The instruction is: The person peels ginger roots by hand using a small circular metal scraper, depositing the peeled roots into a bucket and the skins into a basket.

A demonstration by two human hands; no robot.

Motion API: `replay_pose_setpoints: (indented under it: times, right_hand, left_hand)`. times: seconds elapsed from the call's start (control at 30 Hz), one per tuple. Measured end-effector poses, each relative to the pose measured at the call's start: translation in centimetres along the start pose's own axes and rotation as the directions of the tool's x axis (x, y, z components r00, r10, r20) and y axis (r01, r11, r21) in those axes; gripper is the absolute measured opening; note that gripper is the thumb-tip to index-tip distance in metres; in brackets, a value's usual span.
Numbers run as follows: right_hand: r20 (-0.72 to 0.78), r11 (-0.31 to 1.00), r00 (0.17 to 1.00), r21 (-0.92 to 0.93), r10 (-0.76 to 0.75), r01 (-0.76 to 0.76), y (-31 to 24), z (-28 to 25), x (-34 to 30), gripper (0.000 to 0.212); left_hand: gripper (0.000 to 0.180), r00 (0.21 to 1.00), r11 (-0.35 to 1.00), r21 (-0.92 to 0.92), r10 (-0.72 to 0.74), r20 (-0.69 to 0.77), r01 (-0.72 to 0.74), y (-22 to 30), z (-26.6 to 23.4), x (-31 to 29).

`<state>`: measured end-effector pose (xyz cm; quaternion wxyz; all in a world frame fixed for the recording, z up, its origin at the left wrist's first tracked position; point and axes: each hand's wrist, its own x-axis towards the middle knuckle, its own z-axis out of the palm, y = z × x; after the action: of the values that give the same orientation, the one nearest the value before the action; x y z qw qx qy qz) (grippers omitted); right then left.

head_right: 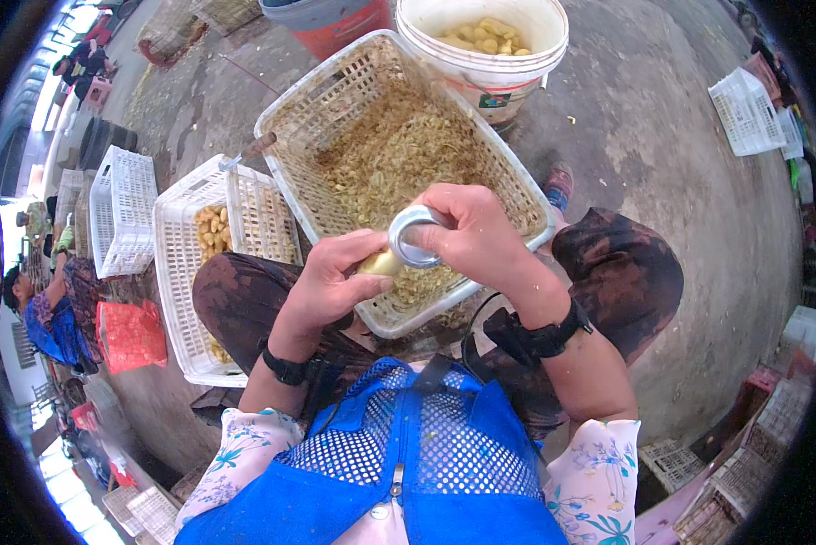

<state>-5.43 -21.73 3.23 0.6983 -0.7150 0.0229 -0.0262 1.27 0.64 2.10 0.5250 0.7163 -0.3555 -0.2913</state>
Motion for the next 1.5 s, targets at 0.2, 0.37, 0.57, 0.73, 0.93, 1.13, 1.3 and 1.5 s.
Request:
replay_pose_setpoints:
  times: [0.2, 0.37, 0.57, 0.73, 0.93, 1.13, 1.3, 1.5]
  right_hand:
    - [-0.142, 0.971, 0.986, -0.210, 0.085, -0.114, 0.2, -1.2, 0.3, 0.006]
    - [-0.030, 0.999, 0.999, 0.033, 0.030, -0.029, -1.0, -0.6, 0.2, 0.008]
    - [0.157, 0.998, 0.987, -0.062, 0.025, -0.015, -1.3, -0.5, 0.2, 0.012]
    - [0.118, 0.975, 0.993, -0.217, -0.026, 0.052, -0.7, -0.5, -0.3, 0.005]
    - [0.020, 0.998, 0.999, -0.051, 0.025, -0.024, -1.3, -2.1, 0.1, 0.003]
    - [0.132, 0.992, 0.991, 0.127, 0.002, -0.019, -1.2, -0.1, 0.0, 0.012]
    - [0.151, 0.997, 0.987, -0.065, 0.057, -0.048, -1.0, -0.4, -0.1, 0.012]
    - [0.126, 1.000, 0.992, -0.025, 0.021, -0.018, -0.8, -0.4, -0.2, 0.011]
  left_hand:
    - [0.046, 0.971, 0.792, -0.572, -0.238, 0.038, 0.216, 0.7, 0.4, -0.6]
    - [0.049, 0.971, 0.657, -0.721, -0.222, 0.090, 0.218, 0.6, 0.0, -0.5]
    - [0.051, 0.979, 0.707, -0.681, -0.185, 0.081, 0.190, -0.6, 0.3, -0.7]
    - [0.051, 0.980, 0.744, -0.638, -0.169, 0.108, 0.198, -1.1, 0.3, -1.0]
    - [0.052, 0.971, 0.586, -0.783, -0.220, 0.095, 0.210, -0.9, -0.1, -0.7]
    - [0.053, 0.974, 0.554, -0.813, -0.218, 0.067, 0.180, -0.9, 0.1, -0.4]
    - [0.056, 0.958, 0.581, -0.782, -0.276, 0.072, 0.226, -0.6, 0.3, -0.6]
    - [0.050, 0.966, 0.532, -0.815, -0.227, 0.125, 0.231, -1.1, -0.3, -0.6]
